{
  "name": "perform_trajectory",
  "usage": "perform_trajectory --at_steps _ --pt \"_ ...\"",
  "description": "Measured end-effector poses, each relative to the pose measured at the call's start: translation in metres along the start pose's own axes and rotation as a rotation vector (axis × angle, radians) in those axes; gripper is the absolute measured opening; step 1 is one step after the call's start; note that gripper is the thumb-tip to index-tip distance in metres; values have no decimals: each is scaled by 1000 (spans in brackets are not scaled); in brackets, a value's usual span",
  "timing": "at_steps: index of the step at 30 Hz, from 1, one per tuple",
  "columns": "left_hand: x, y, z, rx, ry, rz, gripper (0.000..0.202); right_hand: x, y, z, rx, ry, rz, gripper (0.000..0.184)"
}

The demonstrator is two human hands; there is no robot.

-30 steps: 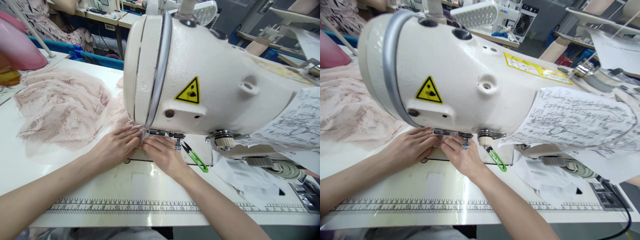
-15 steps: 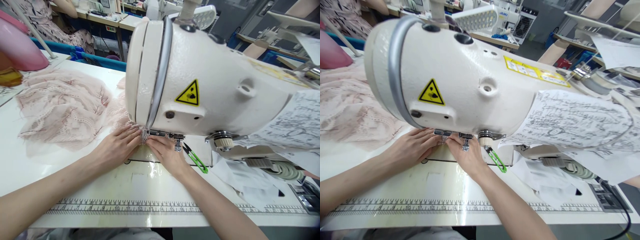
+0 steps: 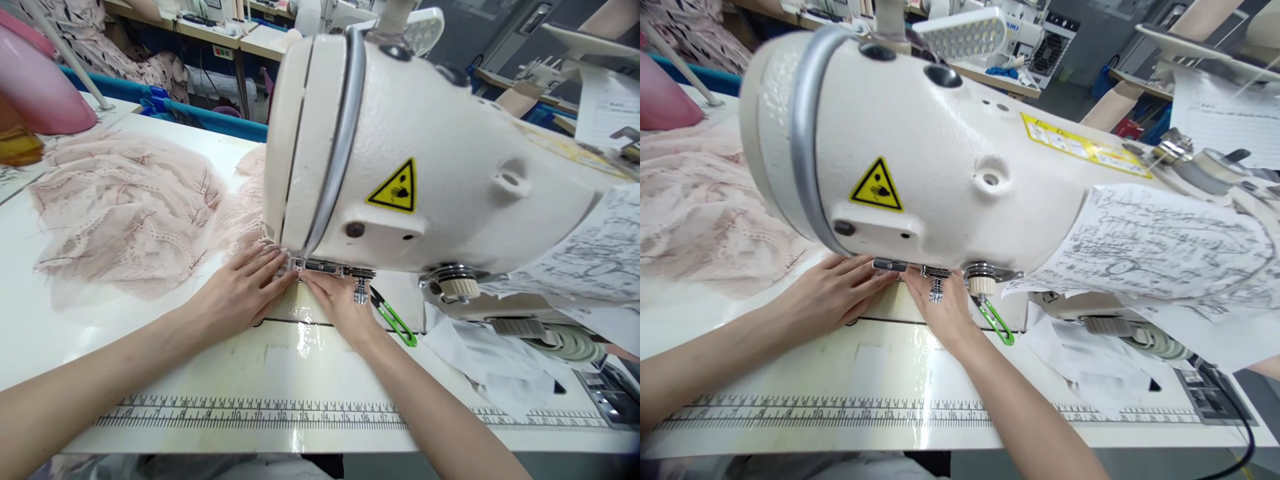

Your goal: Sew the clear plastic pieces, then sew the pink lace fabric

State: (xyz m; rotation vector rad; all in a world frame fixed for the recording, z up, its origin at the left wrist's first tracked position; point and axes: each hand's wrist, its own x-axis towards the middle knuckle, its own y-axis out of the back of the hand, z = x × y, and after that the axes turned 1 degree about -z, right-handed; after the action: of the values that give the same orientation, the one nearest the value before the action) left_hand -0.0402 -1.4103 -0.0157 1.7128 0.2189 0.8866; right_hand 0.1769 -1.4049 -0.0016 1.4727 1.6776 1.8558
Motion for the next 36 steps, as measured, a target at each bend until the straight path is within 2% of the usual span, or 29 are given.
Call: perform_trajectory --at_steps 6,11,13,16,19,28,36 --pt "1 -2 1 49 4 21 37 2 -1 -1 23 -48 -27 14" --pt "1 -2 3 139 -41 97 32 -4 -3 1 -16 -9 -93 20" --pt "2 -1 3 162 -62 87 30 -7 -2 0 -37 5 -108 22" --pt "3 0 2 132 -17 72 30 -10 0 -4 -22 10 -153 26" --pt "3 -1 1 108 17 63 35 -11 3 -9 -16 -25 -185 29" --pt "2 -2 1 71 -1 61 34 -9 8 -10 24 -85 -229 29" --pt "2 -4 1 52 21 48 38 -9 6 -13 -35 -65 -211 32"
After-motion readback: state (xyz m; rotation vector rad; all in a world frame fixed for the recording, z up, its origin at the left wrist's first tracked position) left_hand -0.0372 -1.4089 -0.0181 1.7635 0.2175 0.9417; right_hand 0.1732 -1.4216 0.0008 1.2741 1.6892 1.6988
